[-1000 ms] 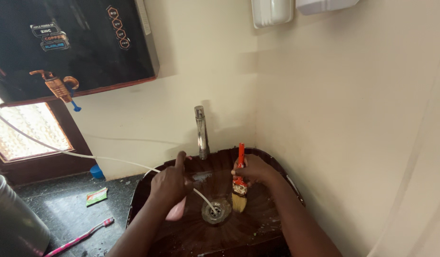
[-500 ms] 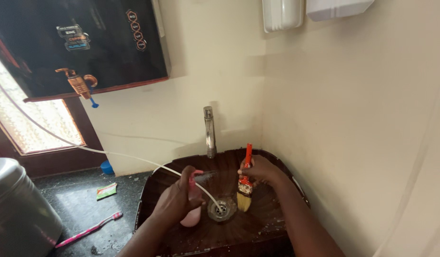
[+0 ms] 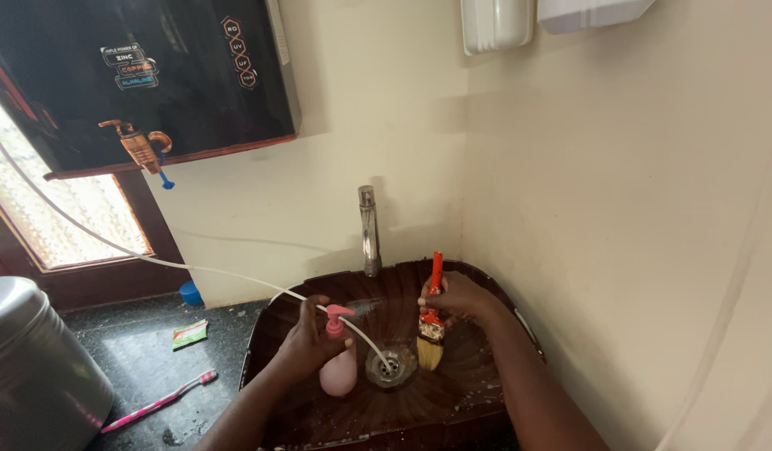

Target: The person scrubs a brown bathroom sink basin with a brush while water runs from the faucet. They apply liquid soap from a pink pump bottle and continue scrubbing the basin and drain area.

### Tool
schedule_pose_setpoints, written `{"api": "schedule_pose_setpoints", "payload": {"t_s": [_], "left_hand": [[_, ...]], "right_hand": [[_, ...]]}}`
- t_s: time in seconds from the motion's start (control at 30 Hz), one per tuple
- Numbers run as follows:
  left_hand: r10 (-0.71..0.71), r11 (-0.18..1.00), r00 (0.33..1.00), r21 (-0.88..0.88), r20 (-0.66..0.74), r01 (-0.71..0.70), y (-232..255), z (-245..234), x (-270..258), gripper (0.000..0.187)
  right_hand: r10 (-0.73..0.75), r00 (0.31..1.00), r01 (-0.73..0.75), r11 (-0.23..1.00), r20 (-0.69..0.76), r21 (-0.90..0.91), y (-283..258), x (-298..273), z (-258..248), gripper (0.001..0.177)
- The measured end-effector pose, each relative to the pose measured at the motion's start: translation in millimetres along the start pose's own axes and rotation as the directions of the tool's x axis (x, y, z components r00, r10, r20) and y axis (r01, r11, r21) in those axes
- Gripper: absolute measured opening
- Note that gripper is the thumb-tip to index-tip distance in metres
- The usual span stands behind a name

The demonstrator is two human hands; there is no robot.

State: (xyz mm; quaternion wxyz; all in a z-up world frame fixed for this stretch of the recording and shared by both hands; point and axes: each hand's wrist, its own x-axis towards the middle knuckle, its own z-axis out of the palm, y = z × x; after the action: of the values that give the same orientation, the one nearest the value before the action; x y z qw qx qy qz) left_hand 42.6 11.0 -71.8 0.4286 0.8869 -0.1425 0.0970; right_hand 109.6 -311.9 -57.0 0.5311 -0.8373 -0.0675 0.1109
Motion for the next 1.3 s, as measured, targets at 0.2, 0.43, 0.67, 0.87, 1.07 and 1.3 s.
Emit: {"api": "schedule_pose_setpoints", "payload": {"t_s": [0.2,0.43,0.67,0.87,1.07,1.3], "left_hand": [[-0.122,0.986,0.961,-0.082,0.247,0.146,-1.8,-3.2,-9.6,0.08],[-0.165,0.976,0.969,0.175,0.185,0.132,-14.1,-2.6,-9.4,0.099],[-0.194,0.952,0.97,0.265,0.146,0.151,-16.8,-1.2,-6.4,0.074],[-0.17,0.972,0.983,0.153,-0.071,0.179,-12.3,-3.6,-6.1,0.074],[-0.107,0.992,0.991,-0.071,-0.085,0.101,11.6,-7.2,-11.1,0.082],[0.069,0.976,0.997,-0.205,-0.019,-0.071,58.7,-17.6,-33.5,0.12]], "right_hand": [[-0.172,0.98,0.182,0.979,-0.099,0.095,4.5,12.8,-7.6,0.024],[-0.137,0.9,0.088,0.987,-0.415,-0.135,-2.5,3.9,-10.0,0.026],[-0.077,0.967,0.036,0.985,0.243,0.169,-14.8,-18.3,14.7,0.026],[-0.116,0.965,0.119,0.993,0.236,0.004,-17.7,-18.5,17.6,0.03],[-0.077,0.996,0.073,0.992,0.04,0.105,-8.7,-18.4,6.9,0.031],[-0.049,0.999,0.049,0.994,0.0,0.093,-7.4,-15.1,8.9,0.033]]}}
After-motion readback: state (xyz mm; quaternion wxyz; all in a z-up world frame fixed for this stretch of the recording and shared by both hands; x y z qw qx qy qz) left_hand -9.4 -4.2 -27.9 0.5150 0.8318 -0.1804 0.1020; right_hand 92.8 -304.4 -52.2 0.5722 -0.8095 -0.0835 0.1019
